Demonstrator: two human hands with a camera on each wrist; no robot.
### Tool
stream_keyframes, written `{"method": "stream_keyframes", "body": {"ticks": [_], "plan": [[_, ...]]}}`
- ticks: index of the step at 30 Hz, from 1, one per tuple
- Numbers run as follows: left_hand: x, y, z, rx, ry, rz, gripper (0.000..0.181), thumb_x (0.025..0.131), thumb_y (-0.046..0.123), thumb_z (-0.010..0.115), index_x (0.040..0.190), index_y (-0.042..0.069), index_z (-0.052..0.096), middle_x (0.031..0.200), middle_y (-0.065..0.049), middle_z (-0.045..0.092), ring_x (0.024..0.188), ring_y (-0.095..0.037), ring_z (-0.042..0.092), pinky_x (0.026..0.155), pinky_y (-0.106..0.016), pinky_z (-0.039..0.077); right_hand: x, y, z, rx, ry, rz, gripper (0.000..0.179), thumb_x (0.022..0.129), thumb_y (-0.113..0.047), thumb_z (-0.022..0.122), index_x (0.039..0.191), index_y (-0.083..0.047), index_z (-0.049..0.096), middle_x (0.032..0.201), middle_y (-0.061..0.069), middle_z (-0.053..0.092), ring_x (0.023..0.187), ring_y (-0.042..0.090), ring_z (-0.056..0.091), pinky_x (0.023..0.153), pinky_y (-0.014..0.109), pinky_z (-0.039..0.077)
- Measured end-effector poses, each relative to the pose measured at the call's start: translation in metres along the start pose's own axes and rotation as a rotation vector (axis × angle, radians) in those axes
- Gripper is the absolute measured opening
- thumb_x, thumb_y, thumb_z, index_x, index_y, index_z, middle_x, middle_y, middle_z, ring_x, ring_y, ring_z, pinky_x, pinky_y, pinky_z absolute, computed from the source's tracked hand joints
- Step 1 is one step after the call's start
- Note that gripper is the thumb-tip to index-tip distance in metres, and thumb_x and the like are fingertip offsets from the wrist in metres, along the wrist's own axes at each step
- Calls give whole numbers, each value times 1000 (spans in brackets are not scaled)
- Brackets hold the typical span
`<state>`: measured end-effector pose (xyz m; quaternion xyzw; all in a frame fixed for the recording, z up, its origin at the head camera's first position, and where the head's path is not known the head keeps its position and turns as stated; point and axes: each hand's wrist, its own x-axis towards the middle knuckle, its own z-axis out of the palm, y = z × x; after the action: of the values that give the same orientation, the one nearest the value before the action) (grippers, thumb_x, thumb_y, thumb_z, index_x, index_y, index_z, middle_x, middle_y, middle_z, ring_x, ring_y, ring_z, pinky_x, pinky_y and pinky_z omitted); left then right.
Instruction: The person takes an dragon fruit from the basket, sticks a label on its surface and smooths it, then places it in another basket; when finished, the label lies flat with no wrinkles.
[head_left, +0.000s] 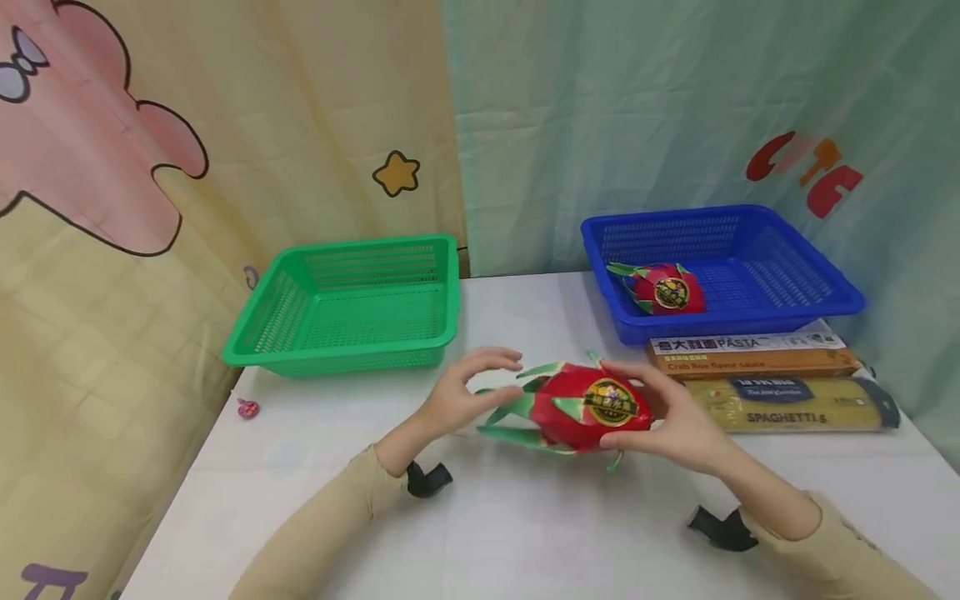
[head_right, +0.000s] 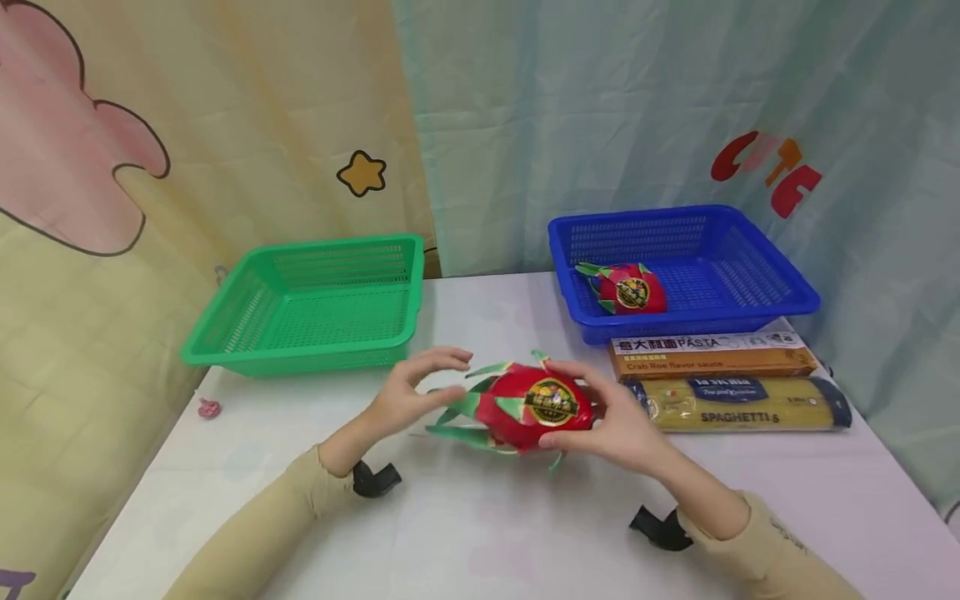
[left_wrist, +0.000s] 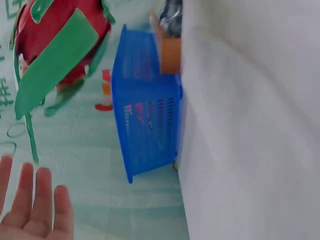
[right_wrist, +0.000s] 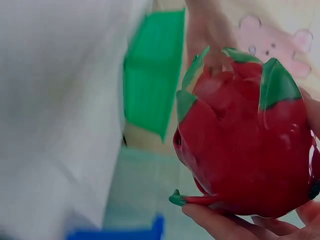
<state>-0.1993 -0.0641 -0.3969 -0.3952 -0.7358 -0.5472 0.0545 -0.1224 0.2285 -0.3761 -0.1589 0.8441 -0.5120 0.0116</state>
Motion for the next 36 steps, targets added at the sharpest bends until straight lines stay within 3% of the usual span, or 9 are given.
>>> {"method": "stream_keyframes", "body": {"ticks": [4, 6, 9, 14, 19, 23, 26, 31, 36], "plan": [[45, -9, -4, -143, 233, -105, 18, 94, 4, 55, 106, -8, 61, 107, -23, 62, 98, -32, 60, 84, -38, 50, 8, -9, -51, -9, 155, 3, 79, 76, -7, 78, 142, -23, 37, 135, 5, 41, 110, 10, 48, 75, 20, 51], [65, -15, -1, -193, 288, -163, 20, 95, 7, 55, 107, -8, 60, 103, -22, 62, 92, -30, 61, 80, -35, 51, 13, -11, -78, -21, 240, 34, 80, 79, -6, 76, 143, -27, 33, 137, 4, 37, 112, 9, 45, 72, 16, 50], [88, -21, 9, -228, 230, -253, 24, 93, 13, 60, 112, -2, 61, 104, -15, 63, 90, -20, 62, 77, -29, 51, 25, -11, -115, -12, 361, 44, 78, 81, -5, 72, 143, -29, 32, 136, 0, 35, 117, 10, 39, 71, 10, 47], [115, -31, 37, -292, 79, -339, 30, 92, 15, 62, 118, 3, 60, 111, -9, 63, 93, -15, 63, 78, -28, 52, 50, 0, -165, 196, 503, -17, 72, 81, 2, 69, 139, -26, 36, 132, -6, 38, 122, 12, 36, 68, 8, 46], [127, -43, 66, -339, 60, -407, 34, 90, 15, 65, 120, 1, 59, 112, -5, 64, 93, -11, 62, 76, -27, 52, 75, 21, -192, 31, 594, 78, 72, 83, -11, 70, 140, -31, 33, 131, -13, 35, 120, 5, 34, 71, 6, 44], [130, -50, 89, -336, 34, -457, 34, 89, 18, 67, 119, 5, 62, 113, -2, 64, 90, -4, 60, 74, -25, 52, 88, 49, -203, -123, 633, 159, 73, 84, -23, 70, 142, -34, 26, 138, -10, 30, 125, 8, 30, 93, 16, 39], [132, -51, 104, -311, 29, -483, 33, 88, 21, 68, 118, 9, 64, 113, 1, 64, 87, -3, 59, 72, -23, 52, 101, 106, -227, -194, 621, 206, 80, 82, -35, 71, 144, -38, 20, 148, 0, 23, 134, 20, 23, 106, 37, 31], [134, -50, 121, -230, 88, -514, 30, 85, 27, 71, 112, 15, 68, 107, 9, 64, 82, -3, 58, 67, -21, 51, 117, 195, -258, -302, 559, 239, 92, 77, -49, 71, 146, -39, 11, 152, 10, 15, 137, 31, 17, 105, 58, 24], [134, -47, 124, -188, 145, -513, 26, 83, 25, 73, 108, 16, 70, 102, 9, 65, 78, -4, 58, 64, -20, 49, 107, 162, -232, -306, 472, 256, 95, 81, -46, 68, 149, -16, 9, 149, 26, 12, 135, 44, 14, 104, 62, 19]]}}
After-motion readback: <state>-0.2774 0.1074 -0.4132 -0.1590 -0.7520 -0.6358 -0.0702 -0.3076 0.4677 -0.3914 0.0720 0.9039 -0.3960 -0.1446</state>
